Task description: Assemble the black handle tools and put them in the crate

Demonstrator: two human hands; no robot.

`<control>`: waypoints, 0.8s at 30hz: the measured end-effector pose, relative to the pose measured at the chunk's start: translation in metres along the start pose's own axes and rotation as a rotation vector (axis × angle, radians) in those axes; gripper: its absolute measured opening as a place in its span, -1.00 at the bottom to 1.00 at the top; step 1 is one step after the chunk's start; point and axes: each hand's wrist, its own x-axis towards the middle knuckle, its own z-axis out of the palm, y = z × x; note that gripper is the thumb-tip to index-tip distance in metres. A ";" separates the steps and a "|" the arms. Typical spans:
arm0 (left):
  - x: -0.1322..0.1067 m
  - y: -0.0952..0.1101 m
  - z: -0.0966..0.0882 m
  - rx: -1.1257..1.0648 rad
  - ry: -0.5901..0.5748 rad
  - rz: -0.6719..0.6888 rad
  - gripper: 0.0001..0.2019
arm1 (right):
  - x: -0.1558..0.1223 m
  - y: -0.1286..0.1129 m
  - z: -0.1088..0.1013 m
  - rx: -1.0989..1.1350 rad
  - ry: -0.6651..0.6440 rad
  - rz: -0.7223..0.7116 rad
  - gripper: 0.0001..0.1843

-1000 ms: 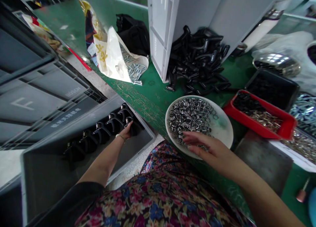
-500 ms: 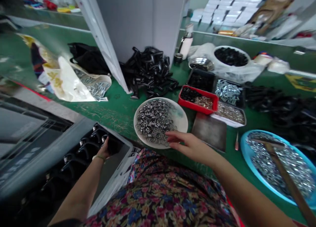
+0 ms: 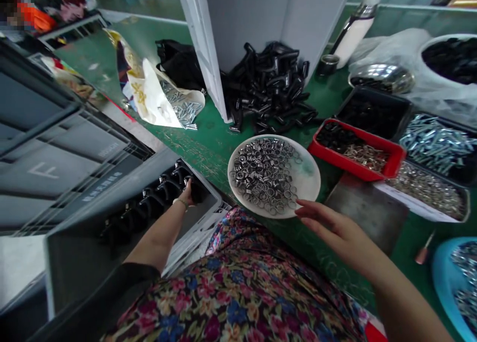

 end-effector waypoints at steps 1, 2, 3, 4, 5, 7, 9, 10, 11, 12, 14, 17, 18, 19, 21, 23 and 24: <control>-0.002 -0.001 -0.001 0.003 0.000 -0.010 -0.17 | -0.001 0.001 -0.001 -0.009 0.002 0.003 -0.48; -0.004 -0.002 -0.001 -0.002 0.004 -0.019 -0.15 | -0.002 0.001 -0.002 -0.018 0.005 0.005 -0.48; -0.006 -0.002 -0.002 -0.008 0.008 -0.027 -0.13 | -0.003 0.001 -0.004 -0.025 0.011 0.006 -0.48; -0.008 -0.003 -0.002 -0.010 0.011 -0.029 -0.13 | -0.004 0.001 -0.005 -0.032 0.017 0.006 -0.49; -0.010 -0.004 -0.002 -0.010 0.014 -0.030 -0.13 | -0.005 0.002 -0.006 -0.037 0.024 0.005 -0.49; -0.012 -0.004 -0.002 -0.008 0.019 -0.032 -0.17 | -0.008 0.003 -0.009 -0.040 0.032 0.007 -0.49; -0.014 -0.004 -0.001 -0.009 0.030 -0.034 -0.19 | -0.010 0.006 -0.011 -0.038 0.038 0.014 -0.49; -0.015 -0.003 0.000 -0.015 0.035 -0.033 -0.19 | -0.011 0.007 -0.011 -0.036 0.043 0.018 -0.48; -0.015 -0.002 0.001 -0.025 0.037 -0.029 -0.19 | -0.011 0.008 -0.012 -0.032 0.049 0.022 -0.48; -0.014 -0.001 0.002 -0.040 0.037 -0.022 -0.18 | -0.011 0.009 -0.012 -0.027 0.054 0.026 -0.48; -0.013 0.001 0.005 -0.077 0.031 -0.007 -0.17 | -0.010 0.010 -0.010 -0.013 0.054 0.029 -0.48; -0.008 0.002 0.011 -0.126 0.034 -0.009 -0.15 | -0.006 0.009 -0.008 -0.007 0.023 0.025 -0.47; -0.007 0.002 0.013 -0.138 0.040 -0.015 -0.15 | -0.005 0.009 -0.007 -0.011 0.012 0.024 -0.47; -0.007 0.002 0.014 -0.150 0.045 -0.022 -0.16 | -0.004 0.008 -0.007 -0.016 0.004 0.023 -0.47; -0.008 0.001 0.015 -0.173 0.051 -0.022 -0.17 | -0.002 0.010 -0.008 -0.018 -0.002 0.019 -0.47; -0.012 0.000 0.013 -0.198 0.045 -0.008 -0.17 | -0.001 0.014 -0.010 -0.019 -0.005 0.014 -0.47; -0.016 -0.001 0.011 -0.208 0.042 0.001 -0.17 | -0.001 0.016 -0.012 -0.020 -0.007 0.013 -0.47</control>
